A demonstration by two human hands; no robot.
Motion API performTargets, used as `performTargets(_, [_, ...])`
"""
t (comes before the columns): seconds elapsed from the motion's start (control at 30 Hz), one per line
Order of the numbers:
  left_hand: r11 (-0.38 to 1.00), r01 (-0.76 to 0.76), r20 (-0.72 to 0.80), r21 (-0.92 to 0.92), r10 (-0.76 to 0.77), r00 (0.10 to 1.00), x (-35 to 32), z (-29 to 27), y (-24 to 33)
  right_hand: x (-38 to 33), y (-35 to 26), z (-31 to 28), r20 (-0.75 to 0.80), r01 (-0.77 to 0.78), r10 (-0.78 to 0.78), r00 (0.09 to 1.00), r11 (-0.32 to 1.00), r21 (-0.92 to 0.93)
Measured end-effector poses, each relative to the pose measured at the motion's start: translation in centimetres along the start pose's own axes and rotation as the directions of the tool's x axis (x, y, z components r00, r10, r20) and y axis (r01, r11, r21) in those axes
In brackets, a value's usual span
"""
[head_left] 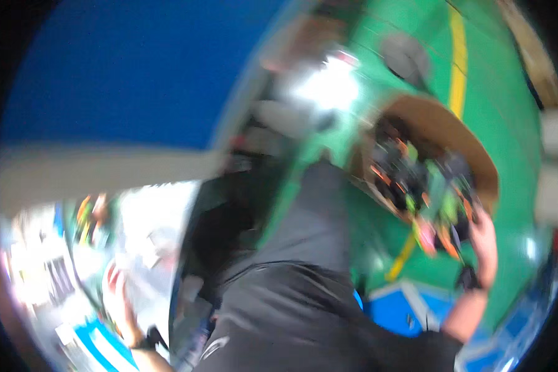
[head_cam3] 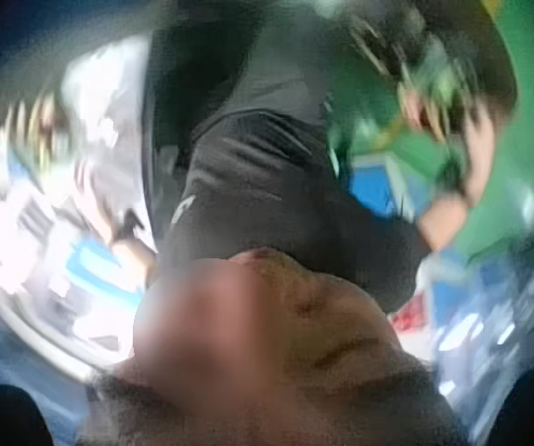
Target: Applying glue or sealant to the seams and soles of sports shoes using a large syringe.
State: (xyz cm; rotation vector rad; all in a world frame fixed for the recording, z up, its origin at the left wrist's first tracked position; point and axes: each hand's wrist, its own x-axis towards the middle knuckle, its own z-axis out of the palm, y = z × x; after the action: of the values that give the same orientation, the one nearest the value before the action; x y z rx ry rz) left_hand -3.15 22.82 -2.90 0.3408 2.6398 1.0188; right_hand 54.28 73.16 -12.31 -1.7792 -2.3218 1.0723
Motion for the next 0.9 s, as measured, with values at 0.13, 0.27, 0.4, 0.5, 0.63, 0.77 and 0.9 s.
performTargets(0.13, [0.954,-0.293,-0.012,-0.069,0.293,0.956,-2.7,2.3,-1.2,-9.3,-3.7,-1.1,-0.174,0.278,-0.241,0.955,0.932,0.234])
performTargets(0.27, [0.866,-0.487,0.094,-0.116,0.498,0.862,-7.6,-0.6,-0.9,-15.8,-18.6,-0.4,0.213,0.199,-0.317,0.924,0.876,0.438])
performTargets(0.4, [0.653,-0.716,-0.031,-0.245,0.733,0.679,-10.1,-3.8,-5.3,-18.4,-31.1,3.3,0.333,0.371,-0.488,0.807,0.857,0.357])
performTargets(0.5, [0.556,-0.777,-0.194,-0.295,0.761,0.619,-11.7,-6.8,-7.0,-22.0,-41.8,8.1,0.496,0.463,-0.566,0.659,0.825,0.325])
performTargets(0.63, [0.509,-0.841,-0.411,-0.184,0.737,0.536,-14.5,-9.1,-8.6,-25.6,-48.6,14.7,0.379,0.81,-0.847,0.373,0.496,0.312])
performTargets(0.77, [0.62,-0.778,-0.501,-0.101,0.644,0.578,-14.6,-9.5,-12.1,-26.4,-56.1,26.8,0.515,0.983,-0.856,-0.044,0.056,0.176])
performTargets(0.9, [0.84,-0.54,-0.388,0.054,0.516,0.764,-13.5,-8.1,-16.1,-28.3,-54.7,36.9,0.425,0.952,-0.864,-0.269,-0.171,0.253])
